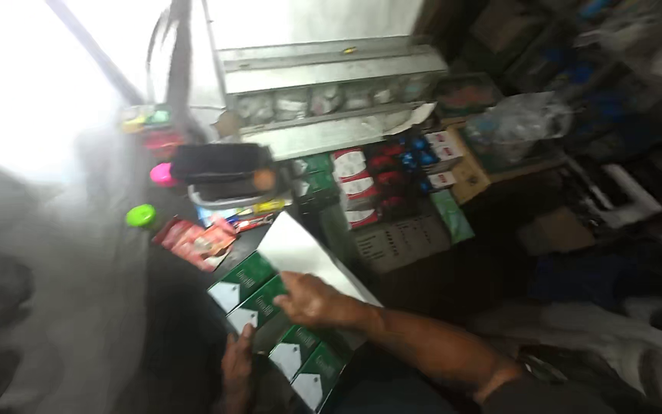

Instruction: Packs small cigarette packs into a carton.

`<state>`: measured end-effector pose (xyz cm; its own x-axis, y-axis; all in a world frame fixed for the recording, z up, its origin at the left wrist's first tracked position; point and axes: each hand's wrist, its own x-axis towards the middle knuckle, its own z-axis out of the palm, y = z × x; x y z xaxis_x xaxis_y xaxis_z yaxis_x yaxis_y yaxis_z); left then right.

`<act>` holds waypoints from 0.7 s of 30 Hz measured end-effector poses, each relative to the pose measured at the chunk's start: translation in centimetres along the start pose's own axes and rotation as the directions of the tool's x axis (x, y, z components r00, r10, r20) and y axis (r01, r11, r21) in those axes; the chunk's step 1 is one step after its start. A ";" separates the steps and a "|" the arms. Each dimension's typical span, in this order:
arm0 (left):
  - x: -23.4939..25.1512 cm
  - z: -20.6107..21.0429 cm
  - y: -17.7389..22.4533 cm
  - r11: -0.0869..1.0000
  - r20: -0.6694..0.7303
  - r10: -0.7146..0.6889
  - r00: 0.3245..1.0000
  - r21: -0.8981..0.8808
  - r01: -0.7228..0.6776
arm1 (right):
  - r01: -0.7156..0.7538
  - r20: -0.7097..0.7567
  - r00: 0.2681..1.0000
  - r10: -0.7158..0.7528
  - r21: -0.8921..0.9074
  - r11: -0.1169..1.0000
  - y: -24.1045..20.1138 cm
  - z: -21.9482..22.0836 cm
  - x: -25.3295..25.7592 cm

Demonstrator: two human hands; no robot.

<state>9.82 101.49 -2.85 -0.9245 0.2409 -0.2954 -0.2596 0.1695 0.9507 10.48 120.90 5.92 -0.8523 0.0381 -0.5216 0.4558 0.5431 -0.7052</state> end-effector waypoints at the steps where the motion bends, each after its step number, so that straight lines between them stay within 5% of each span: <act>1: -0.2 0.1 0.1 1.000 0.009 0.007 1.000 -0.022 -0.007 | -0.017 -0.005 1.000 0.017 -0.011 1.000 -0.2 0.4 -0.1; 9: 0.0 -0.7 0.7 0.999 0.046 -0.026 0.999 0.022 0.025 | 0.171 -0.279 0.954 -0.111 0.202 0.964 -0.1 1.3 -1.0; 13: -1.0 -1.5 1.3 0.994 0.122 -0.037 0.992 0.102 0.025 | 0.227 -0.263 0.949 -0.171 0.197 0.954 -0.1 1.4 -0.8; 17: -1.5 -1.4 1.1 0.996 0.049 -0.028 0.998 0.087 0.024 | 0.275 -0.225 0.944 -0.240 0.142 0.951 -1.4 1.0 -2.0; 19: -1.6 -1.5 1.3 0.996 0.024 -0.013 1.000 0.087 0.011 | 0.399 -0.303 0.877 -0.373 0.028 0.916 -2.5 1.4 -3.9; 21: -2.1 -2.3 1.2 0.987 0.020 0.069 0.997 0.144 -0.072 | 0.603 -0.432 0.685 -0.587 -0.116 0.790 -3.5 1.9 -6.0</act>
<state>10.83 98.97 -0.90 -0.9345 0.2712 -0.2305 -0.1500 0.2873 0.9460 14.49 117.19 10.57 -0.9622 0.0694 0.2634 -0.1836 0.5491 -0.8153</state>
